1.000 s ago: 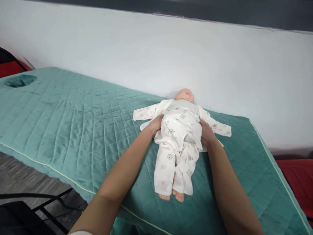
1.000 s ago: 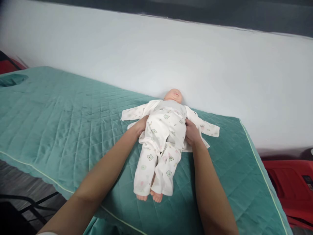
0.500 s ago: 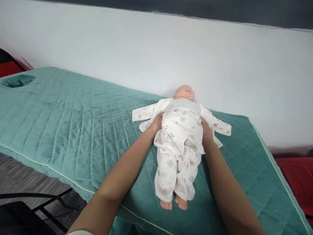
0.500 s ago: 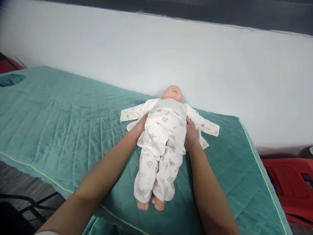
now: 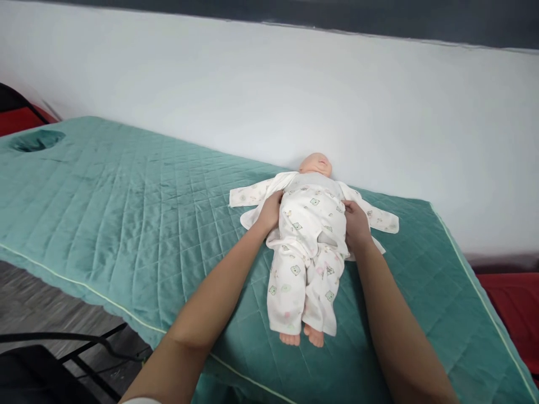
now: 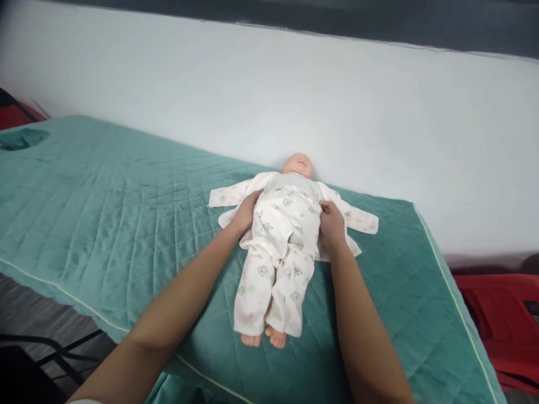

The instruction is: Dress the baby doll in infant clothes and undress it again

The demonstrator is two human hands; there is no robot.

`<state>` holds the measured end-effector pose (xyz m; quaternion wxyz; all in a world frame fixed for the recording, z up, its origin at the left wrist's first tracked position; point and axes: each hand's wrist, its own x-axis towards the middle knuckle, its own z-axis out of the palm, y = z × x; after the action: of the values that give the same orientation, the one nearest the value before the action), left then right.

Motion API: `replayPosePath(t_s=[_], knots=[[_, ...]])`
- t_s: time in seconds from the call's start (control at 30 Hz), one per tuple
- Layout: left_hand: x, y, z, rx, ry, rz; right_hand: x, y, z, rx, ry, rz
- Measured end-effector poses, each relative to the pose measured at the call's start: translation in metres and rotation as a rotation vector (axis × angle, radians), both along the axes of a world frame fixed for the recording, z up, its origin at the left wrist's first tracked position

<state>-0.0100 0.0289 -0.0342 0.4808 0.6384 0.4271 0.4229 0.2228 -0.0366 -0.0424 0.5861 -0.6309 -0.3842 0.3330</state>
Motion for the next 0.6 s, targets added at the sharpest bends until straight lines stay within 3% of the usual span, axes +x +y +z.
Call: replayPosePath(t_s=[0.1, 0.23, 0.37, 0.47, 0.6], knots=[[-0.004, 0.003, 0.0, 0.107, 0.076, 0.12, 0.007, 0.002, -0.002, -0.011, -0.146, -0.05], [-0.001, 0.005, 0.017, 0.251, 0.075, 0.161, -0.002, 0.003, 0.021, 0.111, -0.369, -0.133], [0.005, 0.007, 0.034, 0.358, 0.055, -0.012, -0.014, 0.011, 0.04, 0.265, -0.426, 0.105], [0.006, 0.01, 0.034, 0.431, 0.1, -0.13, -0.011, 0.018, 0.041, 0.272, -0.51, 0.281], [0.003, 0.012, 0.032, 0.44, 0.11, -0.233, 0.0, 0.022, 0.04, 0.231, -0.596, 0.388]])
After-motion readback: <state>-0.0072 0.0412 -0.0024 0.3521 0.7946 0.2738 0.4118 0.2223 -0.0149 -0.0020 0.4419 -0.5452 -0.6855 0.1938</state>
